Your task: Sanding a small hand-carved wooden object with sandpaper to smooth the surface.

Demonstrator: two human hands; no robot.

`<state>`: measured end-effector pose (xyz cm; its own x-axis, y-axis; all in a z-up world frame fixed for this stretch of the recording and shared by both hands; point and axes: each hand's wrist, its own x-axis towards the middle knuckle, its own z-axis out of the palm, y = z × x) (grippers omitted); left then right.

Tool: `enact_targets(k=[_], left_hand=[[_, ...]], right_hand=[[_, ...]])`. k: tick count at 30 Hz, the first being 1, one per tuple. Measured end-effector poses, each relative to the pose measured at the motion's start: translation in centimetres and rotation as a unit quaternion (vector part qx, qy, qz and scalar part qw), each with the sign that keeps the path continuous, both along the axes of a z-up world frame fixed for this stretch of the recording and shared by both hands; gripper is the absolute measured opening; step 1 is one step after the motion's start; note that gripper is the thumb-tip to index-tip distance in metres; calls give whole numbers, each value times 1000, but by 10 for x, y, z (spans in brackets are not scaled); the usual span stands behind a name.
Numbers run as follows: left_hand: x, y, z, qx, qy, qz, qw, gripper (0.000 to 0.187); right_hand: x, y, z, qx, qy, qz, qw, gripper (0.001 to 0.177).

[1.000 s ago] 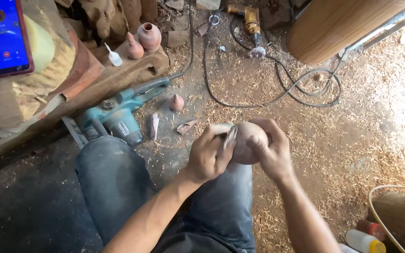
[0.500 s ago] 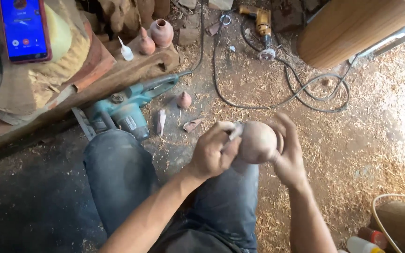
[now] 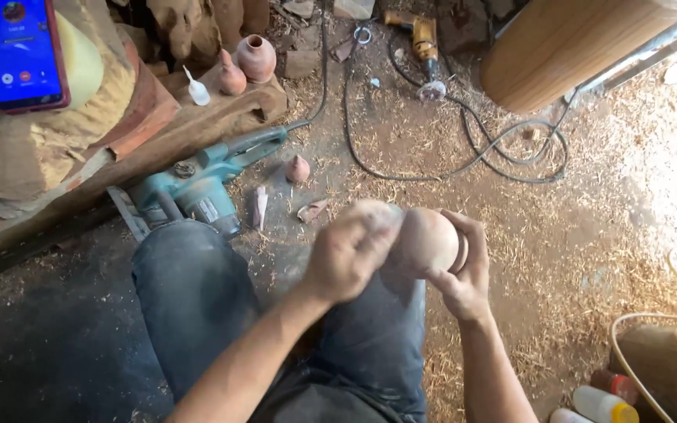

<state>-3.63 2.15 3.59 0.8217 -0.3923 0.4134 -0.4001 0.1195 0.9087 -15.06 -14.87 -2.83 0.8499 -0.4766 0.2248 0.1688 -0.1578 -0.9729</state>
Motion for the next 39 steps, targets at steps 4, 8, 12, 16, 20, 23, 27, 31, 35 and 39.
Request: enact_targets(k=[4,8,12,16,20,23,27,31,35,39], left_hand=[[6,-13,-36,109,-115,104,982,36],[36,-20,-18,126,3,79,989,34],[17,-6,-2,26,29,56,998,36],[5,-11,-41,67,-87,49,993,26],[26,-15,-16,117,23,90,989,37],[16,-1,-1,36,81,110,990,41],[-1,-1,-17,11,-37,5,999,26],[-4,-3,-5,12,-102,39,994,28],[3,-14,-22,32,-35,-17,999,38],[2,-26,-38,42,-144,64,987,25]], right_hand=[[14,4,1,-152,-67,25,986,90],[16,1,2,-225,-96,25,969,91],[9,-1,5,-134,-57,42,988,90],[8,1,12,-117,-5,62,991,93],[11,6,24,-248,-32,54,967,81],[6,5,20,-246,-21,46,968,84],[3,8,36,-185,50,71,979,119],[-2,16,19,8,110,28,993,104],[12,39,37,30,187,-132,973,48],[39,42,45,-65,96,-225,967,46]])
